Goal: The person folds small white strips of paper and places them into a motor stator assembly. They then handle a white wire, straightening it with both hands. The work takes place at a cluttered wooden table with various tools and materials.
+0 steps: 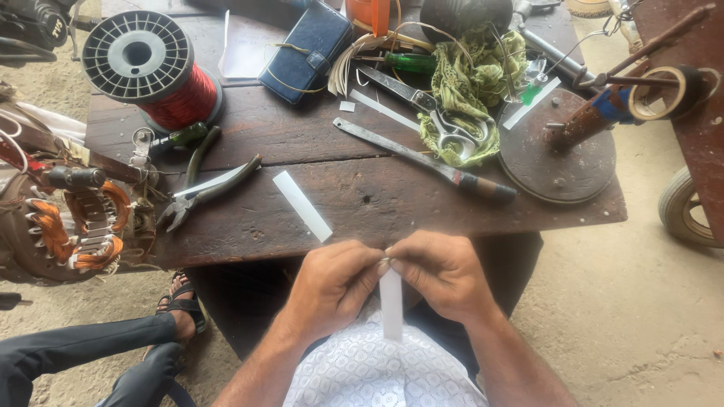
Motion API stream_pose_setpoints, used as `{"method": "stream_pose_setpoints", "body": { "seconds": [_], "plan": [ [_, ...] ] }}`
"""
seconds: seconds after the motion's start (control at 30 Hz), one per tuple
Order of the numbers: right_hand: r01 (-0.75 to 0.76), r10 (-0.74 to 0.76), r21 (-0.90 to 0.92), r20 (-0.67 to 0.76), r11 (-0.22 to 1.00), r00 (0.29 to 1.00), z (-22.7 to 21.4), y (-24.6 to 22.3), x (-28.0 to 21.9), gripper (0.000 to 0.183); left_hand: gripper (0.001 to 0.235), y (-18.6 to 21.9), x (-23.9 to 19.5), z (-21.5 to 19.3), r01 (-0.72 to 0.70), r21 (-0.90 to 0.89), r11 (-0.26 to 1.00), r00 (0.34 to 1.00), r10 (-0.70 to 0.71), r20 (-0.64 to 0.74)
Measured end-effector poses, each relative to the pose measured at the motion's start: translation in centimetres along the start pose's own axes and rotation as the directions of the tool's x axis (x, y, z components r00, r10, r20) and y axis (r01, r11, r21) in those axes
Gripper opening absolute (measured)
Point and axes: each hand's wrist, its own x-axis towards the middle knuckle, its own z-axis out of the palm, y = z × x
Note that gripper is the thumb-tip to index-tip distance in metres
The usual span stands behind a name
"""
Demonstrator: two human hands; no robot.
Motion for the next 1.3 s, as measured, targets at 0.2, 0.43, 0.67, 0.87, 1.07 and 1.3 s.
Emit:
{"method": "stream_pose_setpoints", "body": {
  "seconds": [0.2, 0.43, 0.67, 0.87, 1.07, 1.3],
  "plan": [
    [0.19, -0.225, -0.379, -0.05, 0.906, 0.973, 1.2, -1.1, 0.6, 0.01, 0.01, 0.1, -0.4, 0.9, -0.028, 0.061, 0.998, 0.994, 0.034, -0.104],
    [0.187, -0.252, -0.45, -0.089, 0.873, 0.964, 2.4, -0.5, 0.8, 0.006, 0.01, 0.8, 0.2, 1.6, -0.08, 0.277, 0.958, 0.945, 0.16, -0.284],
    [-0.091, 0.078, -0.07, -0.163, 0.993, 0.984, 0.9, 1.8, 1.0, 0.01, 0.015, -0.3, -1.2, 0.3, -0.094, 0.172, 0.981, 0.937, 0.145, -0.317],
    [-0.011, -0.111, 0.521, 0.201, 0.854, 0.973, 0.2, 2.1, 0.9, 0.018, 0.023, -3.7, -2.1, 0.8, 0.414, -0.691, 0.592, 0.91, -0.292, 0.295],
    [0.014, -0.088, 0.385, 0.177, 0.923, 0.98, 0.2, 1.3, 1.3, 0.012, 0.023, -3.3, -2.2, 0.4, 0.387, -0.491, 0.781, 0.922, -0.339, 0.187],
    [0.2, -0.181, -0.267, 0.094, 0.943, 0.979, 0.1, -0.8, 1.1, 0.012, 0.021, -1.3, -1.0, -0.4, 0.358, -0.195, 0.913, 0.925, -0.319, 0.205]
  ]
}}
